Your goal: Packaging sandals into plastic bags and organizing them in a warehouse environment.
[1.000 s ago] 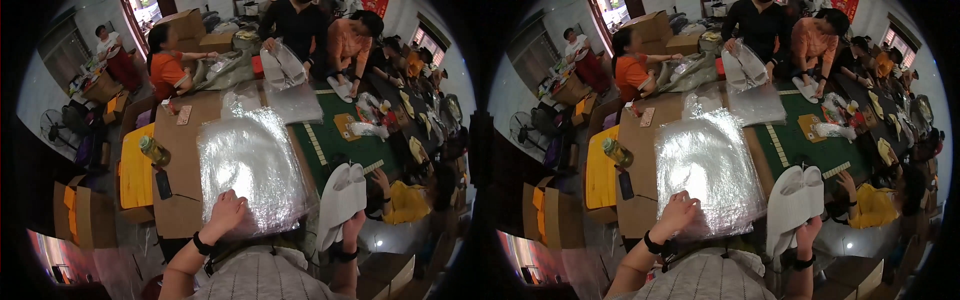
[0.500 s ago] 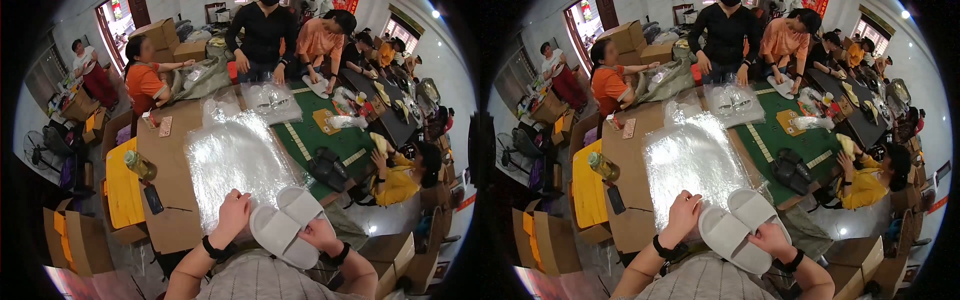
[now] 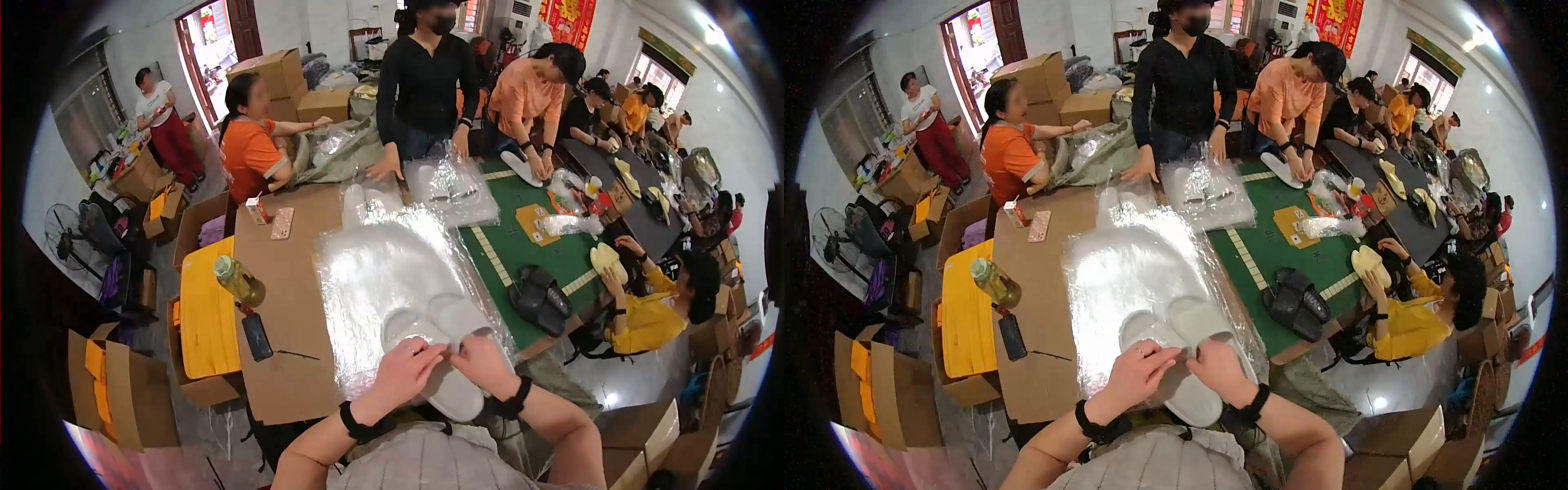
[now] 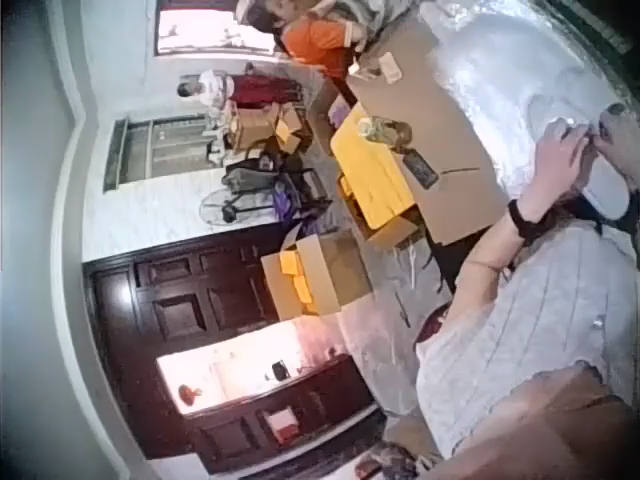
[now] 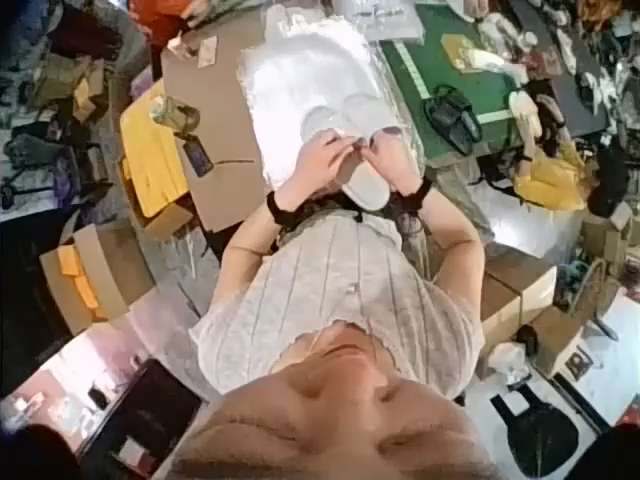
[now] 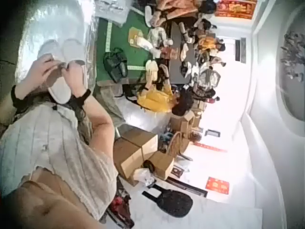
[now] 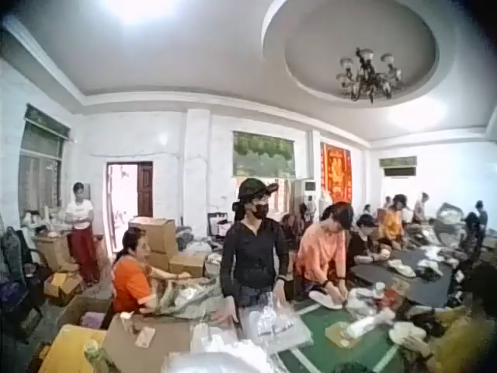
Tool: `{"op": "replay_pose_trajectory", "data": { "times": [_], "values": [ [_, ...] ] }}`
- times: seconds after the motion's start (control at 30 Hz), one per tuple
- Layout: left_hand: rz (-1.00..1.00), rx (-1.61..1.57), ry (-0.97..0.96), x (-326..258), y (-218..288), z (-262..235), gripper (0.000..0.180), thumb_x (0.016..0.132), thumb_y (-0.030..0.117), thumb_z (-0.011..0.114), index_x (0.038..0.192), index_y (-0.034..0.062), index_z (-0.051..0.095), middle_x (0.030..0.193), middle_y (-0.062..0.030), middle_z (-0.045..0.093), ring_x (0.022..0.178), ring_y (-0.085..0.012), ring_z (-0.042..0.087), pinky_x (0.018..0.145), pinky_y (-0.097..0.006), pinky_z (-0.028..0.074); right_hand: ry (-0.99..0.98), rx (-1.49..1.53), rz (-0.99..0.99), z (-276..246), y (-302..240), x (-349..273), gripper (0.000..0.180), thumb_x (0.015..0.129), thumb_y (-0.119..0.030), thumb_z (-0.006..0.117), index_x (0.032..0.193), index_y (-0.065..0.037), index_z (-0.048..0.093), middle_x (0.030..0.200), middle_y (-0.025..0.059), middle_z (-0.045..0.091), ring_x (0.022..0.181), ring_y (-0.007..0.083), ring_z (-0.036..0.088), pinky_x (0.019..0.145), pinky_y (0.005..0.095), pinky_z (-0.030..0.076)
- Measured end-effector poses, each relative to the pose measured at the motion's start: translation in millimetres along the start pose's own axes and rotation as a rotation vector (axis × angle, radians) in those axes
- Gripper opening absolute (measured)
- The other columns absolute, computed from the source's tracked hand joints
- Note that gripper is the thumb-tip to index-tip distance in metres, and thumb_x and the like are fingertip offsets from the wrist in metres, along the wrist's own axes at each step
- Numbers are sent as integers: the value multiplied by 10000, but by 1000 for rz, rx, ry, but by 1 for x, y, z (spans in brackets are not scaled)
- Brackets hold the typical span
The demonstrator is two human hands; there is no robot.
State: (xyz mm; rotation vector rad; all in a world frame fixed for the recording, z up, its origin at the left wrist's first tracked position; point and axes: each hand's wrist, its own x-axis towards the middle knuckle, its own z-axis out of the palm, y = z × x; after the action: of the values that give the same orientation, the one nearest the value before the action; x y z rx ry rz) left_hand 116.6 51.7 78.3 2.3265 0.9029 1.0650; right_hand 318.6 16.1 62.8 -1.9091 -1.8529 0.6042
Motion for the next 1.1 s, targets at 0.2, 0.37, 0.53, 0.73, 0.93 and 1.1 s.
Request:
{"op": "replay_pose_trajectory", "data": {
  "times": [0.2,0.37,0.53,0.73,0.93,1.1],
  "values": [
    [-36,-110,-2,-6,-2,-16,231,872,112,706,1100,119,738,813,-61,588,736,-239,585,643,-338,491,174,8,-12,31,-23,66,382,870,-340,673,780,26,614,751,250,652,731,437,652,665,511,520],
    [-7,-119,-59,-13,-9,-36,234,851,114,703,1075,161,750,802,-57,574,755,-251,580,654,-351,493,291,60,19,55,-31,128,393,855,-338,699,836,47,623,771,264,664,759,439,660,692,511,519],
    [-85,5,-84,-35,-34,-52,255,849,94,688,1085,170,747,822,-44,587,805,-247,564,688,-347,490,252,112,-2,63,-23,137,447,870,-301,711,1087,57,553,957,263,645,897,434,636,783,480,518],
    [-206,-31,-84,-53,-26,-70,424,799,184,730,1218,140,685,980,-93,620,917,-277,595,784,-366,514,97,284,-425,29,-22,15,549,903,-194,701,1379,-20,492,1241,226,592,1135,388,578,951,436,482],
    [-161,279,36,-80,-42,-90,492,744,-8,618,1219,108,667,1222,-101,628,1090,-338,595,888,-411,518,148,227,-200,-55,31,-58,153,835,-53,715,985,-80,733,898,88,713,768,261,680,676,345,555],
    [-110,311,-128,-88,-50,-75,505,754,-27,608,1222,149,673,1440,-63,545,1343,-340,489,977,-424,494,213,-85,-521,-61,58,-33,365,788,-3,680,1122,-149,686,1228,68,652,1050,303,617,890,400,517]
  ]
}}
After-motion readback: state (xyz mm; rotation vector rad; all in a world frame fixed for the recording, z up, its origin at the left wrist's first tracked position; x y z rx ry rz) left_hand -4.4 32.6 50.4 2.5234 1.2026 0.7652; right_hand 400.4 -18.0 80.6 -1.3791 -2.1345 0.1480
